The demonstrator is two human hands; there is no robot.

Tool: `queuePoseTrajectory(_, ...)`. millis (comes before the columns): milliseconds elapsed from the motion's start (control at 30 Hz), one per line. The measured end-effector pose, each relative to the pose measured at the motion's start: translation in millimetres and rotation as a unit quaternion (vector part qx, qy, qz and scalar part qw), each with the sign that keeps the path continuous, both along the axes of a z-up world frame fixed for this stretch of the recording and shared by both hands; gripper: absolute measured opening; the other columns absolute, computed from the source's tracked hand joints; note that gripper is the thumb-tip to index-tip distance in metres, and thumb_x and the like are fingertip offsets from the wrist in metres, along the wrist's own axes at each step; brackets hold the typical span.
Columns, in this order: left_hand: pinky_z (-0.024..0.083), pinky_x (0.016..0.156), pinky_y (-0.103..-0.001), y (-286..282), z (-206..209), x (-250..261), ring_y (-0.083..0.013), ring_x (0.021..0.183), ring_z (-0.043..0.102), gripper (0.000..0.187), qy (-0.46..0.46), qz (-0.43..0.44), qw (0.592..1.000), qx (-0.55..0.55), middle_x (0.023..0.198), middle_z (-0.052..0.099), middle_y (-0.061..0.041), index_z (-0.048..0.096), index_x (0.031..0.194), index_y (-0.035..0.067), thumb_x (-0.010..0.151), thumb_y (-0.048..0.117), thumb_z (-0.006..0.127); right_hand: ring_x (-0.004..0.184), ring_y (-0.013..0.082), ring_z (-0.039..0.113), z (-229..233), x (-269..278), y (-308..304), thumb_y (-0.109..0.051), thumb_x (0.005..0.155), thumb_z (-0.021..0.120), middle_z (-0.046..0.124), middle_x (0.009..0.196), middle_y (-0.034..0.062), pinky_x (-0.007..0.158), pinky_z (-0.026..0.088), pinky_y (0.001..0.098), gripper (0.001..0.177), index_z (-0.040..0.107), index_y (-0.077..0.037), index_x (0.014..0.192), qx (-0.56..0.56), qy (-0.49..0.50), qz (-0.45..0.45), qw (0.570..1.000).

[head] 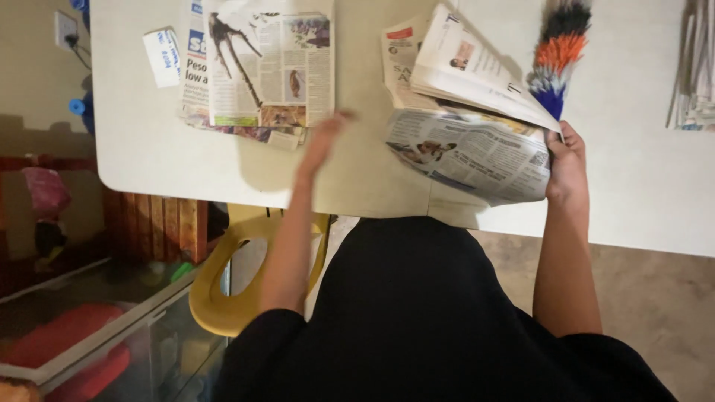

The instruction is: Dusting various newspapers page by page using a handheld duster on a table.

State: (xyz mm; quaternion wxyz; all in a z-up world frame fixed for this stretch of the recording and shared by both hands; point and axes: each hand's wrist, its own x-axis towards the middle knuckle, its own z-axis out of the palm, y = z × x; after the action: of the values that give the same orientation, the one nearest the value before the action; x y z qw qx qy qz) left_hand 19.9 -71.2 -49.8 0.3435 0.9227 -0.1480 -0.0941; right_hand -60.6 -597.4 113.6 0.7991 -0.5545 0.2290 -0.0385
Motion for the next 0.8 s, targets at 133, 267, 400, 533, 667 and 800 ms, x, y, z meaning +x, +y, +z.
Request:
queuePoseTrajectory(133, 0.045, 0.115, -0.042, -148.4, 78.4, 23.7, -0.0301, 0.133, 0.059, 0.072, 0.232, -0.034, 0.876, -0.420, 0.142, 0.062, -0.018, 0.052, 0.145, 0.000, 0.098, 0.051, 0.067, 0.099, 0.0120, 0.068, 10.3, 12.8, -2.1, -0.001, 0.109, 0.052, 0.073, 0.113, 0.0054, 0.093, 0.056, 0.0278, 0.018, 0.067, -0.003, 0.120, -0.028, -0.002, 0.010, 1.000)
queuePoseTrajectory(267, 0.060, 0.090, -0.040, -188.1, 168.8, 41.8, -0.0300, 0.106, 0.072, 0.062, 0.223, 0.095, 0.888, -0.391, 0.117, 0.074, -0.021, 0.064, 0.126, -0.004, 0.084, 0.037, 0.083, 0.106, 0.0133, 0.068, 13.2, 33.3, -29.0, 0.000, 0.109, 0.051, 0.071, 0.122, 0.0069, 0.098, 0.056, 0.0292, 0.022, 0.060, -0.001, 0.130, -0.059, -0.036, 0.004, 0.998)
queuePoseTrajectory(400, 0.064, 0.087, -0.034, -184.8, 217.1, 62.5, -0.0206, 0.099, 0.077, 0.051, 0.145, 0.058, 0.898, -0.410, 0.110, 0.078, -0.012, 0.068, 0.123, -0.002, 0.093, 0.038, 0.076, 0.117, 0.0150, 0.068, 35.0, 62.1, -33.1, -0.004, 0.115, 0.051, 0.069, 0.133, 0.0086, 0.106, 0.057, 0.0311, 0.029, 0.051, -0.003, 0.145, -0.043, -0.097, 0.009, 0.994)
queuePoseTrajectory(533, 0.058, 0.094, -0.031, -180.5, 167.7, 67.3, -0.0176, 0.107, 0.071, 0.045, 0.083, 0.089, 0.893, -0.433, 0.118, 0.076, -0.015, 0.067, 0.129, -0.004, 0.102, 0.030, 0.076, 0.103, 0.0149, 0.062, 16.4, 91.9, -42.5, -0.022, 0.113, 0.055, 0.065, 0.117, 0.0056, 0.090, 0.054, 0.0307, 0.031, 0.050, -0.012, 0.142, -0.020, -0.008, -0.014, 1.000)
queuePoseTrajectory(667, 0.054, 0.081, -0.028, -136.4, 48.2, 28.7, -0.0158, 0.099, 0.067, 0.060, 0.146, 0.205, 0.898, -0.360, 0.114, 0.072, -0.014, 0.051, 0.148, 0.005, 0.096, 0.027, 0.072, 0.091, 0.0198, 0.063, -133.7, 37.4, -92.9, -0.031, 0.096, 0.067, 0.063, 0.103, 0.0071, 0.075, 0.057, 0.0388, 0.049, 0.052, -0.013, 0.139, -0.253, 0.127, -0.004, 0.959)
queuePoseTrajectory(800, 0.058, 0.073, -0.032, -102.5, -40.0, -10.1, -0.0152, 0.091, 0.068, 0.066, 0.262, 0.274, 0.882, -0.280, 0.111, 0.066, -0.010, 0.043, 0.149, 0.011, 0.092, 0.018, 0.076, 0.098, 0.0374, 0.067, -152.6, -19.6, -86.1, -0.031, 0.088, 0.082, 0.069, 0.105, 0.0205, 0.084, 0.053, 0.0471, 0.057, 0.057, -0.003, 0.131, -0.585, 0.162, 0.070, 0.791)
